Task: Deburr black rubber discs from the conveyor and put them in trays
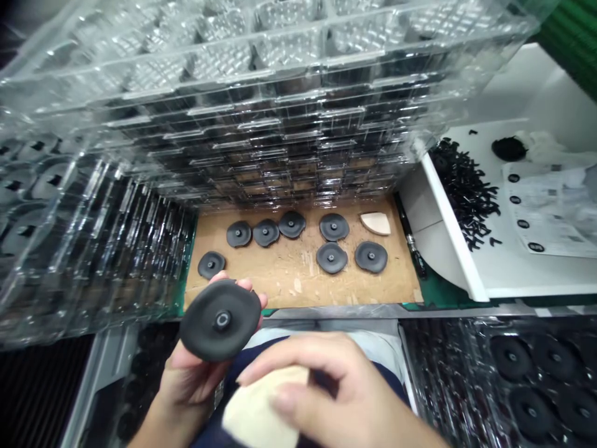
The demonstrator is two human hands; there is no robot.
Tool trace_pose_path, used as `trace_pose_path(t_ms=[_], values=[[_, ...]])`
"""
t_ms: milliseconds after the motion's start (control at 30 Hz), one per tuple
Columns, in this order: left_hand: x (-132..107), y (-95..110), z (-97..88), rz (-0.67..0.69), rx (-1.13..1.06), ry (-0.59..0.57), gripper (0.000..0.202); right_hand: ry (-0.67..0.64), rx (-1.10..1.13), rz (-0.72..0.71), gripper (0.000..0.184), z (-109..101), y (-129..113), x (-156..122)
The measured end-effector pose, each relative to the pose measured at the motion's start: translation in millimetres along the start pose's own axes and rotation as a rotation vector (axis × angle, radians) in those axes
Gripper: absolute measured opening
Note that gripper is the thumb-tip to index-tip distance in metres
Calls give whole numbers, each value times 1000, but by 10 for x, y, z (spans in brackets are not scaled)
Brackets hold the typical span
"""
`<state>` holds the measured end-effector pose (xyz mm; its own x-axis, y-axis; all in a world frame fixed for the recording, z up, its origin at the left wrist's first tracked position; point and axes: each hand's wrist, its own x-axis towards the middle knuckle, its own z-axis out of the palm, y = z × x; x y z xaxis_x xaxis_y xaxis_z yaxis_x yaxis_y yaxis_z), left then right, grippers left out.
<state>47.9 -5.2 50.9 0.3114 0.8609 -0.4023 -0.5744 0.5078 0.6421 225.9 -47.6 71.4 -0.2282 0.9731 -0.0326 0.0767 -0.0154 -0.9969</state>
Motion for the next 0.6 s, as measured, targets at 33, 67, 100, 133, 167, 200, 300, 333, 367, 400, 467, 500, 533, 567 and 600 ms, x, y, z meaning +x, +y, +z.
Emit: trace_pose_path(t_ms=[33, 67, 100, 133, 167, 200, 300, 333, 367, 400, 467, 500, 533, 567, 600], values=[[-4, 0, 29, -5, -7, -5, 50, 37, 121, 67, 16, -47, 68, -45], [-6, 1, 61, -14, -14, -10, 51, 120, 195, 124, 16, -83, 134, -76], [-8, 4, 92, -26, -19, -13, 52, 228, 222, 171, 18, -108, 187, -94], [-9, 6, 120, -40, -20, -11, 53, 323, 210, 196, 19, -122, 219, -99], [-12, 8, 143, -55, -19, -9, 53, 396, 168, 194, 20, -127, 223, -91], [-15, 7, 160, -68, -16, -8, 53, 453, 103, 158, 21, -125, 199, -71], [-15, -22, 165, -103, 25, -32, 59, 530, -217, -140, 28, -86, 14, 58], [-11, -40, 151, -112, 46, -31, 63, 500, -338, -285, 28, -71, -52, 117], [-3, -61, 130, -128, 66, -27, 65, 440, -440, -418, 27, -59, -106, 177], [6, -83, 104, -142, 84, -15, 66, 357, -518, -508, 26, -54, -143, 234], [25, -125, 46, -161, 95, 16, 64, 190, -612, -495, 28, -64, -176, 322], [32, -143, 22, -168, 92, 25, 64, 146, -657, -416, 30, -77, -180, 349], [38, -157, 6, -167, 85, 26, 63, 120, -716, -337, 32, -91, -182, 368], [41, -164, 1, -171, 78, 16, 64, 123, -774, -297, 32, -103, -187, 381], [43, -165, 7, -189, 72, -2, 64, 121, -805, -319, 33, -114, -194, 392]])
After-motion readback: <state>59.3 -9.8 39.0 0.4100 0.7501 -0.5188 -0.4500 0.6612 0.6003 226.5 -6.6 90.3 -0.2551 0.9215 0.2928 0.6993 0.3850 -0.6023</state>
